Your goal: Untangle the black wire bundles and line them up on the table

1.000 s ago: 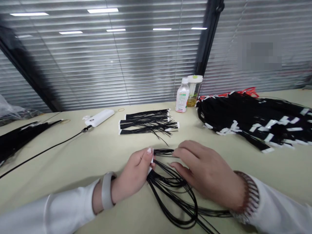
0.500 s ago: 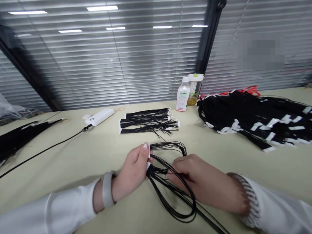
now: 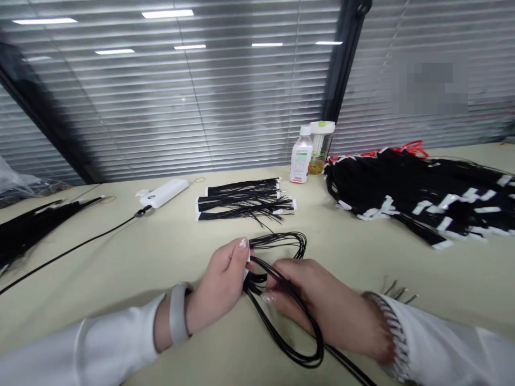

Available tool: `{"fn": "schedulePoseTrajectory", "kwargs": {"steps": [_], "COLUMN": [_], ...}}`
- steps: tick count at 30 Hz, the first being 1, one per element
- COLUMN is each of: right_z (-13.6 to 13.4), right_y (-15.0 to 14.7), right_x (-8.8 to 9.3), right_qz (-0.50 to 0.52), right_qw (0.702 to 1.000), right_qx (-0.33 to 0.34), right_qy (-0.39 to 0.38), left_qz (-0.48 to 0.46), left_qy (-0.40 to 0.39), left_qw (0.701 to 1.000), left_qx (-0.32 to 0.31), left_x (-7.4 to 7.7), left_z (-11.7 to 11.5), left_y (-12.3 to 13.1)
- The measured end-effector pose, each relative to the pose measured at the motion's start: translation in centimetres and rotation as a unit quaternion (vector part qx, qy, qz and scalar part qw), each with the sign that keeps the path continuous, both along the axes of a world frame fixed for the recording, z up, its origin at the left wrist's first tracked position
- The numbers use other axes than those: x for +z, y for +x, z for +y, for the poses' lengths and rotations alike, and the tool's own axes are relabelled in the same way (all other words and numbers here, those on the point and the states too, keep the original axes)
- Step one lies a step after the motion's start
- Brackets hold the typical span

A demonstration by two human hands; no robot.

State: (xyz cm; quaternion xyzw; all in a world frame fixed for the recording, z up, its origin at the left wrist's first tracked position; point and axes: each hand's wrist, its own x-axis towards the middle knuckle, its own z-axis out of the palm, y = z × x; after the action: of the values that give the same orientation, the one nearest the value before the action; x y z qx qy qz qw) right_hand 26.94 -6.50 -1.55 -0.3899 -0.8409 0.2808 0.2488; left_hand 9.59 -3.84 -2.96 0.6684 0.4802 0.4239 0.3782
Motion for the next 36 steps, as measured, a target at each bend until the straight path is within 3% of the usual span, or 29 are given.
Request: {"fn": "schedulePoseTrajectory", "kwargs": {"steps": [3, 10, 16, 19, 25, 29, 33, 36], "right_z": [0.1, 0.5, 0.5, 0.4, 0.9, 1.6, 2.6, 3.1], "right_y": [-0.1, -0.4, -0.3, -0.3, 1.3, 3.0, 4.3, 4.7], "right_x": [-0.1, -0.8, 0.0, 0.6, 1.4, 2.2, 2.9, 3.1], "right_qz": [0.004, 0.028, -0.037, -0.083, -0.215, -0.260, -0.182, 0.030], "right_qw": [0.999, 0.998, 0.998, 0.993, 0.956, 0.915, 0.895, 0.919], "right_qx": [0.026, 0.039, 0.017, 0.013, -0.016, -0.095, -0.210, -0.228], "right_qy": [0.040, 0.049, 0.049, 0.086, 0.201, 0.294, 0.349, 0.320], "left_qz": [0.008, 0.025, 0.044, 0.053, 0.035, 0.024, 0.012, -0.004], "left_qy": [0.003, 0.023, 0.028, 0.030, 0.010, 0.006, -0.005, -0.041], "left_qw": [1.000, 0.998, 0.998, 0.998, 0.999, 0.999, 1.000, 0.999], "left_qx": [-0.008, -0.052, -0.044, -0.025, 0.024, 0.023, 0.028, 0.019], "left_x": [0.1, -0.1, -0.1, -0.1, 0.0, 0.0, -0.2, -0.3], "left_z": [0.0, -0.1, 0.0, 0.2, 0.4, 0.4, 0.5, 0.5], "left_y": [0.0, -0.1, -0.1, -0.1, 0.0, 0.0, -0.1, -0.1]}}
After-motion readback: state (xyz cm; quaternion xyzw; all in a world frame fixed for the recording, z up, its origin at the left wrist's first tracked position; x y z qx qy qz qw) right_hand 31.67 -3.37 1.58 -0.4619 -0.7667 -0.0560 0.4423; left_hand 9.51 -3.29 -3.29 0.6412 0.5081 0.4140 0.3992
